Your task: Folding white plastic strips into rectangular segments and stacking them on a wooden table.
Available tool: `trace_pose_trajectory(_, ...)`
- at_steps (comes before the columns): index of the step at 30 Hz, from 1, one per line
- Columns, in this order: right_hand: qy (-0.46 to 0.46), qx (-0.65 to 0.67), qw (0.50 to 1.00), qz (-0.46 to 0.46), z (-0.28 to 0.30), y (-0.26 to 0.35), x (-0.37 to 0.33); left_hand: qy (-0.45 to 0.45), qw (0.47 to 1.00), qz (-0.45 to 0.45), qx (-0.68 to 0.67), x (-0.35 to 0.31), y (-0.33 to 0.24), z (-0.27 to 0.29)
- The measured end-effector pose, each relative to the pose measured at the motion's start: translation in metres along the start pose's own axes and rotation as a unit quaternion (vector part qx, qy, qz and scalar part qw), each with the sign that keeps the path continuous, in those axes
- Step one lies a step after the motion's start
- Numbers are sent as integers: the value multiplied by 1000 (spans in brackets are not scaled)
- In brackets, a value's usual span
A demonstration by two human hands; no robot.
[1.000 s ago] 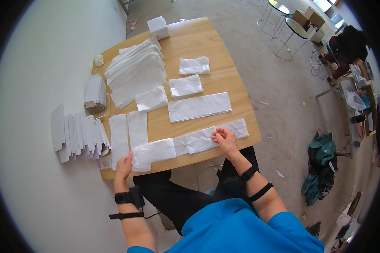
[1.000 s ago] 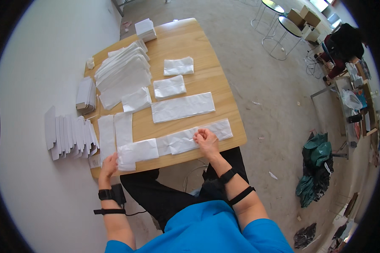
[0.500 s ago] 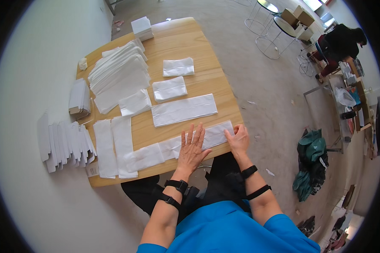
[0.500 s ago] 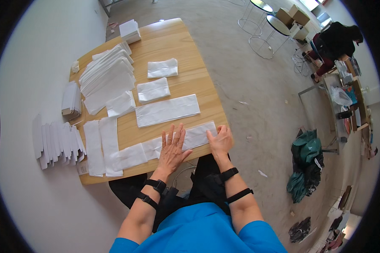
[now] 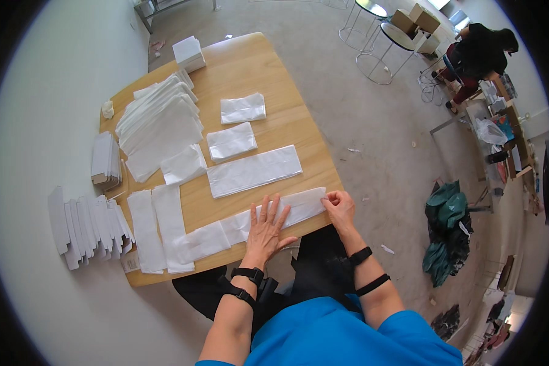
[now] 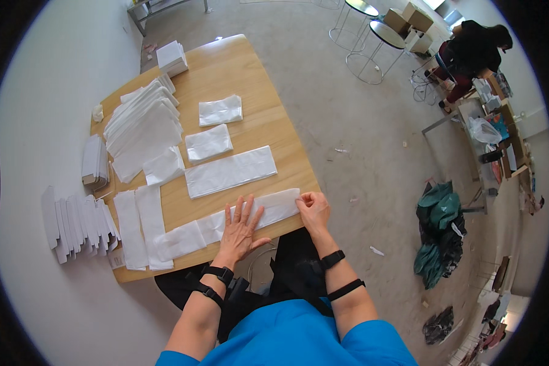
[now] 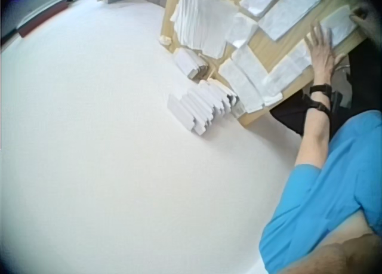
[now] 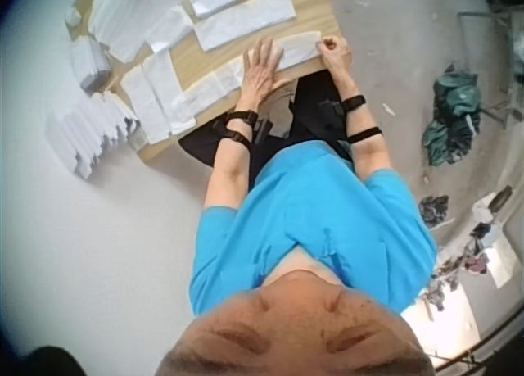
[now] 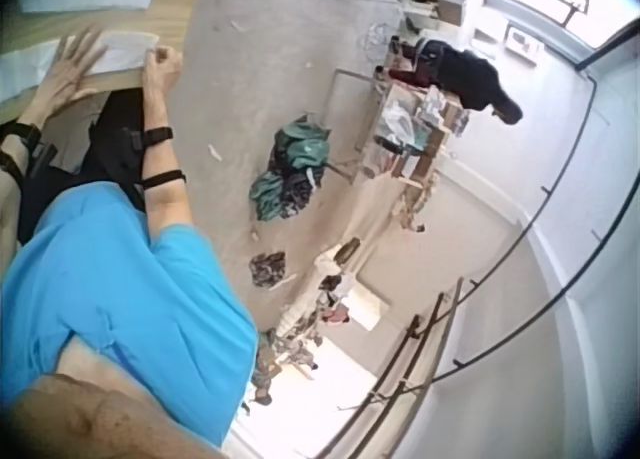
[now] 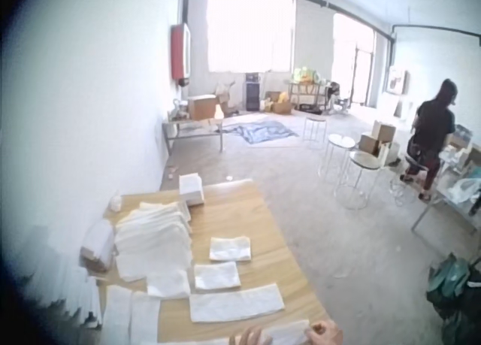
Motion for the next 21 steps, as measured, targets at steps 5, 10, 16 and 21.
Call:
trace_pose_trajectory(5, 69, 78, 990, -91, 3, 8, -2, -5, 1000, -1, 11, -3, 2, 2)
trace_pose_trajectory(10, 141, 169, 952, -213, -7, -15, -6, -5, 1000, -4, 8, -3, 0, -1)
trace_pose_trajectory(16, 190, 224, 915, -276, -13, -29, -8, -9, 1000, 0, 3, -2, 1, -3)
trace_pose_trajectory(21, 167, 275, 875, -363, -10, -18, -19, -2, 1000, 8, 15, -3, 3, -4)
Point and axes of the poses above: each hand's wrist, its own x-axis towards the middle knuckle, its own z-axis out of the back of the hand, y = z × x, the point moved 8 cm from there along x, towards the middle knuckle, and after that the axes turned 11 degrees about -y, right-handed, at the moved point
